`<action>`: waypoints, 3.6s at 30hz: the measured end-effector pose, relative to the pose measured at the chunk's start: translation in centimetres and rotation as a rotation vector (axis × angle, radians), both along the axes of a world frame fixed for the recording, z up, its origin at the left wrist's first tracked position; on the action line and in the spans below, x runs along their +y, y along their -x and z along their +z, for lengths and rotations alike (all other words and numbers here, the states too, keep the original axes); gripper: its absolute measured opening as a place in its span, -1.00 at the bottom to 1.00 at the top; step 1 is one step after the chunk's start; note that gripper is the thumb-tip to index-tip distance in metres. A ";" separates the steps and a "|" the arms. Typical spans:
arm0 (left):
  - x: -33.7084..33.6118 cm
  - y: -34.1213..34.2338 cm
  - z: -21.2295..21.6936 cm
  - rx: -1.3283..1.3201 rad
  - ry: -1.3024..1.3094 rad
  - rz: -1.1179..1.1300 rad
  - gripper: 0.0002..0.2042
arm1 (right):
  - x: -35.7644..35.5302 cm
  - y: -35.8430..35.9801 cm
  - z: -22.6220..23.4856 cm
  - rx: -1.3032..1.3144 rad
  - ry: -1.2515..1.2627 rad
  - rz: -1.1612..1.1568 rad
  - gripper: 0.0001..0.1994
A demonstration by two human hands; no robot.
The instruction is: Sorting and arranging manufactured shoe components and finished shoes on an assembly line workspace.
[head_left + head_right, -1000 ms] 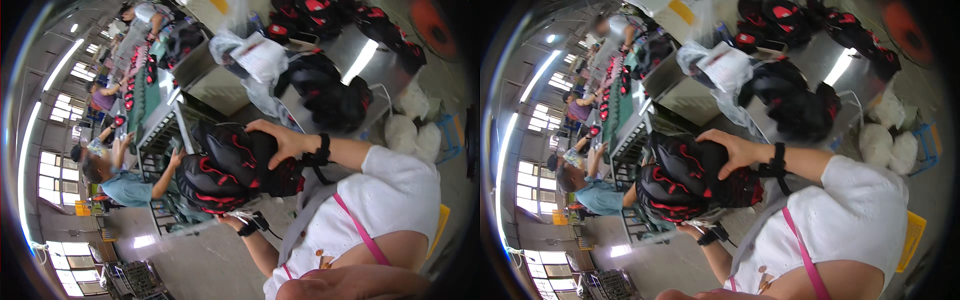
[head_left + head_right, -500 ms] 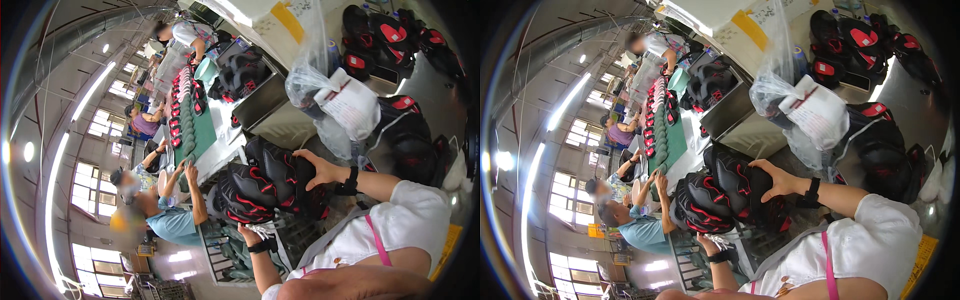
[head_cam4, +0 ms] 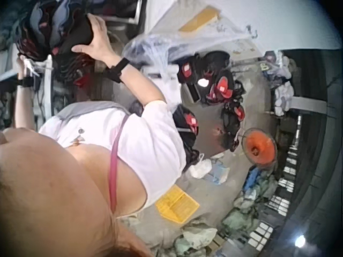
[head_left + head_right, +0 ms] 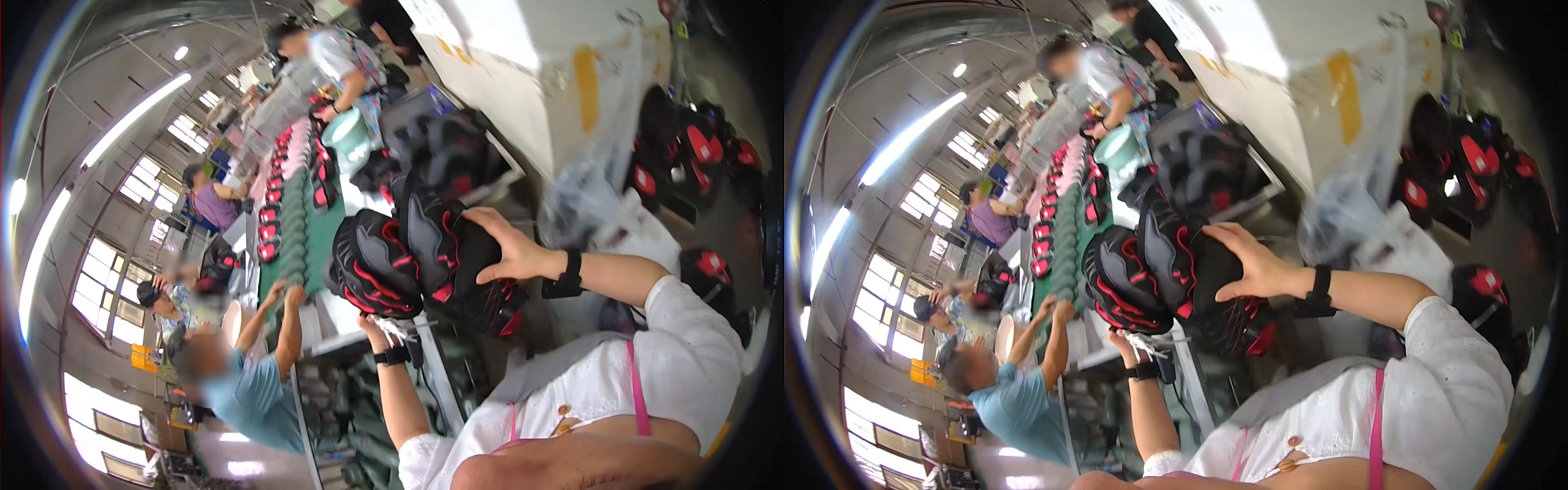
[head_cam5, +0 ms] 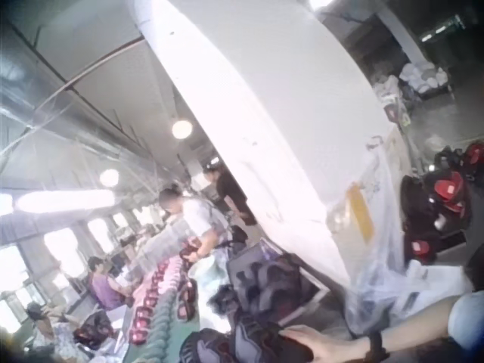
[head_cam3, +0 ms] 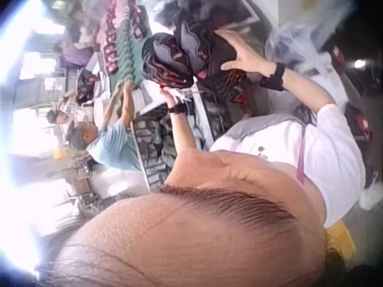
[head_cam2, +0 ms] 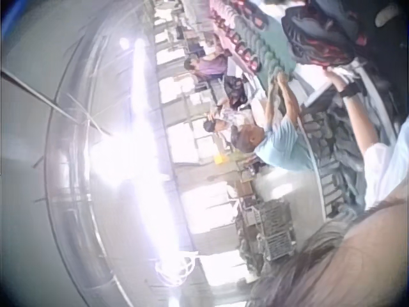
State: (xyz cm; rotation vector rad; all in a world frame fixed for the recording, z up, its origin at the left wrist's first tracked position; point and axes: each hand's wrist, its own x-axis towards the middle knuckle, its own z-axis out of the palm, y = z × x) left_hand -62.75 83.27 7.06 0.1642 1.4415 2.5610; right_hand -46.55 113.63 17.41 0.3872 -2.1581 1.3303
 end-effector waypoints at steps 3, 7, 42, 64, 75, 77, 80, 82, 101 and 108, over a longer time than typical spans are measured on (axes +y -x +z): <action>2.7 8.4 2.7 0.120 0.012 0.030 -0.49 | 1.1 9.4 2.0 -0.023 -0.143 -0.022 -0.03; 1.7 20.2 2.5 0.050 -0.127 0.084 -0.57 | 0.7 20.6 3.9 -0.028 -0.217 0.004 -0.02; 13.0 31.3 -4.5 0.881 1.647 -0.093 -0.29 | 5.5 35.6 -6.3 -0.633 -0.842 0.025 -0.39; 27.5 -8.6 17.8 1.206 0.427 -0.750 -0.81 | 2.9 -10.0 7.6 0.020 -0.319 0.218 -0.72; 40.0 -32.4 12.5 1.209 0.164 -1.478 -0.82 | 3.1 -36.6 2.7 -0.090 0.048 -0.485 -0.78; 41.0 -33.7 10.5 1.161 0.202 -1.577 -0.83 | 2.2 -38.8 1.4 -0.240 0.182 -0.669 -0.78; 42.0 -35.7 7.5 1.334 0.283 -1.783 -0.67 | 1.6 -40.7 0.6 -0.249 0.230 -0.733 -0.78; 41.8 -38.1 5.5 1.368 0.444 -1.827 -0.56 | 1.6 -42.4 1.1 -0.329 0.238 -0.802 -0.78; 38.9 -44.2 0.4 0.708 0.605 -1.568 -0.85 | 18.6 -74.3 -14.7 -0.962 -0.151 -1.426 -0.28; 34.5 -48.3 3.6 0.642 0.714 -1.176 -0.83 | 22.5 -74.1 -19.4 -1.022 -0.285 -1.038 -0.69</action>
